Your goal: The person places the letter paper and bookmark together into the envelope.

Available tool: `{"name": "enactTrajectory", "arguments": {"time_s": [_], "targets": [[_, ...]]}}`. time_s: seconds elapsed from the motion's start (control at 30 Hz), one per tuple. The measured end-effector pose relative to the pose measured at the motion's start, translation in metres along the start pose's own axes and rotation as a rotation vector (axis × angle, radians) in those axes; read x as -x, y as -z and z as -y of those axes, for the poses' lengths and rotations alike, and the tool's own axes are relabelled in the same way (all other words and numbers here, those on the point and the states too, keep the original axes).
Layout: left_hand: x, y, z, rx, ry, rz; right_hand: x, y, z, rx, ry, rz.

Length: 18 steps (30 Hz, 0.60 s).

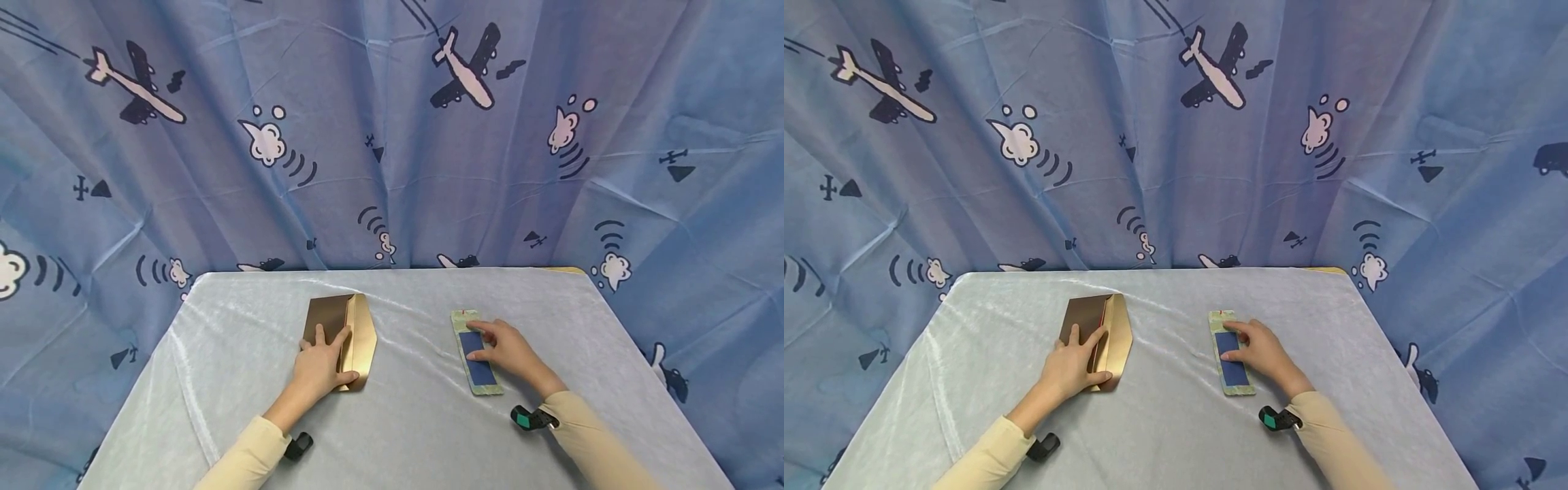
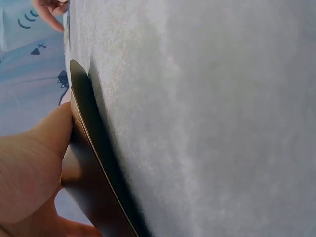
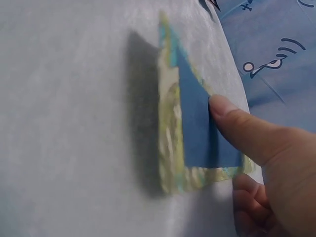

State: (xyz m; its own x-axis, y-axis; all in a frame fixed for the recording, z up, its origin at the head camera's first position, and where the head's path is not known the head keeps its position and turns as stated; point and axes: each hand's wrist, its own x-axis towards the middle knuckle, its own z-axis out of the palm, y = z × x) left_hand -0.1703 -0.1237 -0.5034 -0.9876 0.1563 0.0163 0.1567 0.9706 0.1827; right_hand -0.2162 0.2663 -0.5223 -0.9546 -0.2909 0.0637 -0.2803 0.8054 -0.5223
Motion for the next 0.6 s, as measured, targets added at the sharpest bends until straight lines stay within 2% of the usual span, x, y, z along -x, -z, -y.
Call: {"name": "enactTrajectory", "arguments": {"time_s": [0.23, 0.4, 0.6], "targets": [[-0.0011, -0.0005, -0.0002, -0.007, 0.003, 0.009, 0.0006, -0.0022, -0.0004, 0.004, -0.04, 0.005], [-0.0018, 0.0003, 0.0001, -0.012, 0.007, 0.011, -0.0015, -0.0021, -0.0011, 0.002, -0.034, 0.018], [-0.0006, -0.0001, -0.0001, -0.008, 0.007, 0.015, -0.0021, -0.0009, -0.0033, -0.067, -0.035, 0.038]]}}
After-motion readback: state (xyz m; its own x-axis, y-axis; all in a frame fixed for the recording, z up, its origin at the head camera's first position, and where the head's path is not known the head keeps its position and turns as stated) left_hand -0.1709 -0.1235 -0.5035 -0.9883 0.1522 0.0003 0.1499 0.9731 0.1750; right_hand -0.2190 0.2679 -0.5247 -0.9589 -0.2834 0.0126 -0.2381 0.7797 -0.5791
